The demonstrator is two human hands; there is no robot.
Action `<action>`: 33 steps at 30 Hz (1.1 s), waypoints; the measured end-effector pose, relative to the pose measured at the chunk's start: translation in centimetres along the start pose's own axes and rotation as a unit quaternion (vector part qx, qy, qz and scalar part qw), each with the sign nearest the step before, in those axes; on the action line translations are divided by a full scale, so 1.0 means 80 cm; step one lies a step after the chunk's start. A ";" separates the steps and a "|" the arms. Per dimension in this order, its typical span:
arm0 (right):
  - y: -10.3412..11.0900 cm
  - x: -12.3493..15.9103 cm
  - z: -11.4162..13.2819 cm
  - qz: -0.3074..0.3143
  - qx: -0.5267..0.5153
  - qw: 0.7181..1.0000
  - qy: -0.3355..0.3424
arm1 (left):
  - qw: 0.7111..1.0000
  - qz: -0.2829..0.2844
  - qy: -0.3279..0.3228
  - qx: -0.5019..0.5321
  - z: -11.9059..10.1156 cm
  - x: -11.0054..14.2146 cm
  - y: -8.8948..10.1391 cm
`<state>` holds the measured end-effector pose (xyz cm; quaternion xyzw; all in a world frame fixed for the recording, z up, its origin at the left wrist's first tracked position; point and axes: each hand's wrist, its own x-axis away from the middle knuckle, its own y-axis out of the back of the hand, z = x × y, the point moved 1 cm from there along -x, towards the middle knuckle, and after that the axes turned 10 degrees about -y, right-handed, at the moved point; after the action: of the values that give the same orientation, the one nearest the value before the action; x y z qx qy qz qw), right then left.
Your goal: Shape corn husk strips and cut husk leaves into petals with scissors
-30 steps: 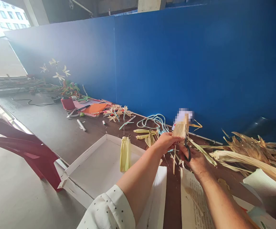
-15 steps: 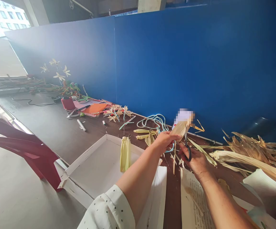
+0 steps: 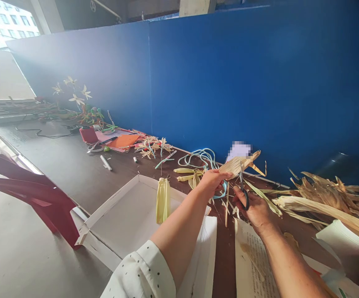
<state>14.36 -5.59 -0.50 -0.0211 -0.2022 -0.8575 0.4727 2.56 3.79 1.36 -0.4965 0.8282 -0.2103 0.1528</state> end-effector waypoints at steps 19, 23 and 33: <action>0.000 -0.001 -0.002 0.007 0.028 1.000 0.009 | 0.997 -0.055 -0.045 -0.013 0.002 -0.005 0.003; -0.001 0.000 -0.002 0.003 0.017 1.000 0.016 | 0.997 -0.055 -0.048 -0.009 0.002 -0.004 0.004; -0.004 0.002 -0.001 -0.005 0.005 1.000 0.023 | 0.999 -0.034 -0.039 0.001 0.003 -0.004 0.003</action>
<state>14.04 -5.64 -0.65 0.0016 -0.1955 -0.8589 0.4733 2.64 4.15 1.03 -0.5319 0.8040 -0.1971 0.1784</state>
